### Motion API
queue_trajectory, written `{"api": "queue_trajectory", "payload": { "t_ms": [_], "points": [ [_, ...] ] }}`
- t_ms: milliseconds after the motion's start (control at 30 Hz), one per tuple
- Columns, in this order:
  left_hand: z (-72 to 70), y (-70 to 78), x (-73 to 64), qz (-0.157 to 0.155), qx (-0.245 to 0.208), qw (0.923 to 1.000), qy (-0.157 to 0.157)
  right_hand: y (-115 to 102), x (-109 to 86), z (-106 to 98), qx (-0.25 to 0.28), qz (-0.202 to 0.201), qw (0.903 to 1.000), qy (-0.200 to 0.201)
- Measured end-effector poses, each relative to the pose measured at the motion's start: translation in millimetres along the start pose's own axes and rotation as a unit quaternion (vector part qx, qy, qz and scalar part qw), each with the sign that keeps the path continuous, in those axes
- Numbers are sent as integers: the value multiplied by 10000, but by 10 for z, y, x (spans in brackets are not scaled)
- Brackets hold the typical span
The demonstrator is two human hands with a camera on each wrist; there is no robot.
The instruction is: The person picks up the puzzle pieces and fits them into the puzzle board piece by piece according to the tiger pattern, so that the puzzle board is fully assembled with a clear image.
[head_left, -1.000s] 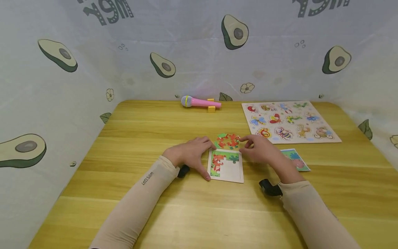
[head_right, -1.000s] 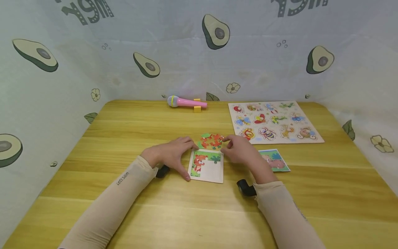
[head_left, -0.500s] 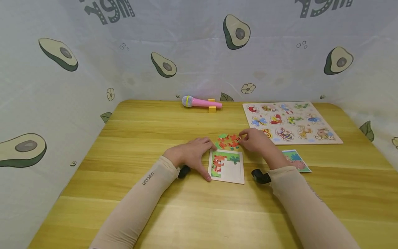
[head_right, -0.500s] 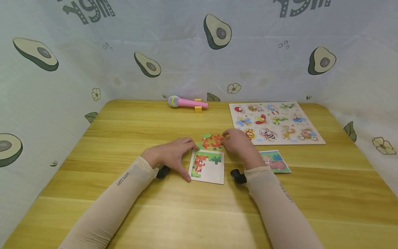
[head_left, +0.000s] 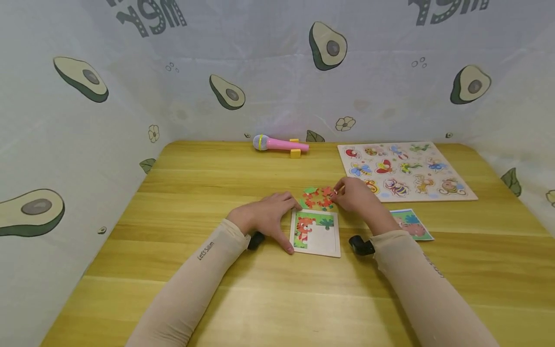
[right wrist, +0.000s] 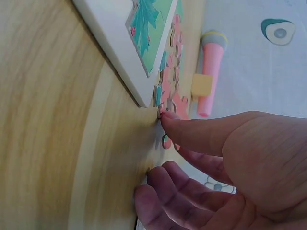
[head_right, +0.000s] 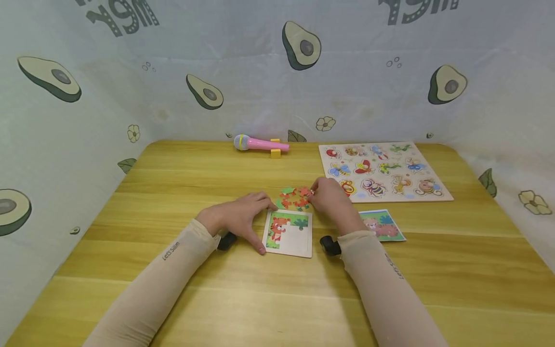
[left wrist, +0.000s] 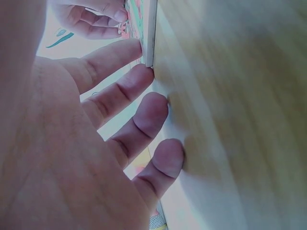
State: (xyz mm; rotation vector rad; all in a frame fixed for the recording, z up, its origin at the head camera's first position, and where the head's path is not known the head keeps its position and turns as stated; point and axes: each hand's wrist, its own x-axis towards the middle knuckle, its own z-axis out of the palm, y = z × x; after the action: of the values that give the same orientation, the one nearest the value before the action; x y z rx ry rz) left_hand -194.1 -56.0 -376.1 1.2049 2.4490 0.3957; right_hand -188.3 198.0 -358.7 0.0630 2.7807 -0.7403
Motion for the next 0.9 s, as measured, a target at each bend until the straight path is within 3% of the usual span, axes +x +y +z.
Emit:
{"api": "queue_trajectory", "payload": {
  "t_ms": [567,900],
  "points": [
    [-11,11,-33,-1,7,10000,23,97,-27,-20,366,-9,9985,414],
    [1,0,-24,25,69,10000,40,140,-189,-100,459,-353,9959,694]
  ]
}}
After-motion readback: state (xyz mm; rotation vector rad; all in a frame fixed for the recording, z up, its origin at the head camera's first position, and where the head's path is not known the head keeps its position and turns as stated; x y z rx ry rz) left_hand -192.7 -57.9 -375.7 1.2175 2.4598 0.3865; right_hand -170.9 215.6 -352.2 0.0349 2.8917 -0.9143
